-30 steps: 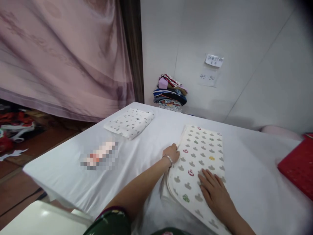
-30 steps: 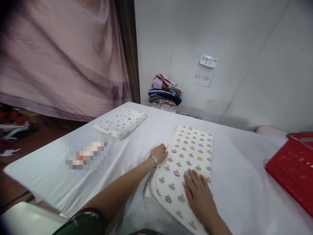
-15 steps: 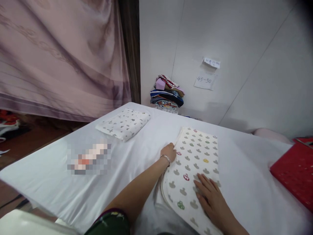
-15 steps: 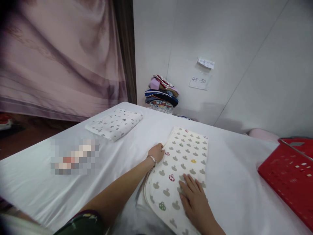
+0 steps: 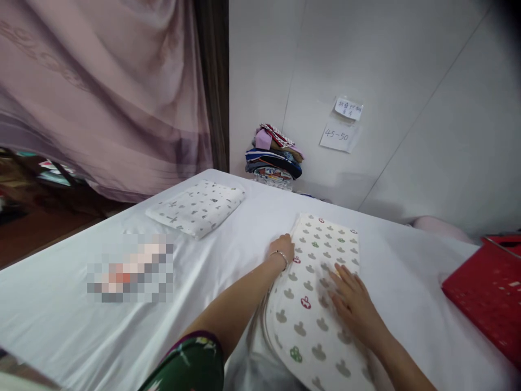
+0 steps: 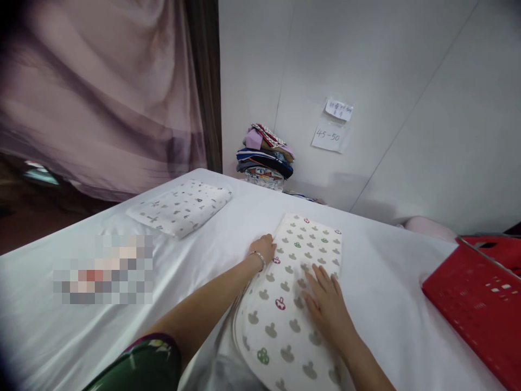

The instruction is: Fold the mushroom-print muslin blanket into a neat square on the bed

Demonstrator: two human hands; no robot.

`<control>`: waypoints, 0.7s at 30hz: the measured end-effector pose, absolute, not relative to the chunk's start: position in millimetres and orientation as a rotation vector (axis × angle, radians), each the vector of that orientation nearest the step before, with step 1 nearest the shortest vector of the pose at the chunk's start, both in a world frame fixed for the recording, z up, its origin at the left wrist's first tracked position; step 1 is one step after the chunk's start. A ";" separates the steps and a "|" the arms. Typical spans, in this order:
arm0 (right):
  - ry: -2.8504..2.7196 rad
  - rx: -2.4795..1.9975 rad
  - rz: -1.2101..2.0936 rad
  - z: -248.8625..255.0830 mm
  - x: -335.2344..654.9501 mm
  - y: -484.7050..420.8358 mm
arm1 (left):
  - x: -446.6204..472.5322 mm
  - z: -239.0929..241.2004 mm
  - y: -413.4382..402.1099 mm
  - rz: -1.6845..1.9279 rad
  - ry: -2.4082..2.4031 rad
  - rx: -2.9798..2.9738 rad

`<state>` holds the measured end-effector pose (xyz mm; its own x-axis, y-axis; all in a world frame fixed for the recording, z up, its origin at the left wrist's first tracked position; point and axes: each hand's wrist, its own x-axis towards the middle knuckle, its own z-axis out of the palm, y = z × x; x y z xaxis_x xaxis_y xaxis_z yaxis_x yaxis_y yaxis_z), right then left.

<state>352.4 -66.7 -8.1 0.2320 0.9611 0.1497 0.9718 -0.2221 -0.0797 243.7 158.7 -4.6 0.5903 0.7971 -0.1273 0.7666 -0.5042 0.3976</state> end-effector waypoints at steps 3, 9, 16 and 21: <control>-1.820 -2.451 -0.201 -23.2 365.4 -56.2 | 245.3 -8.7 158.1 0.086 1.252 2.436; -1.855 -2.409 -0.377 -50.2 369.0 -58.0 | 254.8 -5.8 173.5 0.125 1.227 2.456; -1.879 -2.415 -0.436 -49.7 369.0 -57.7 | 304.6 -4.3 212.7 0.182 1.232 2.382; -1.864 -2.398 -0.460 -51.3 368.2 -57.0 | 324.0 -12.5 224.2 0.214 1.289 2.335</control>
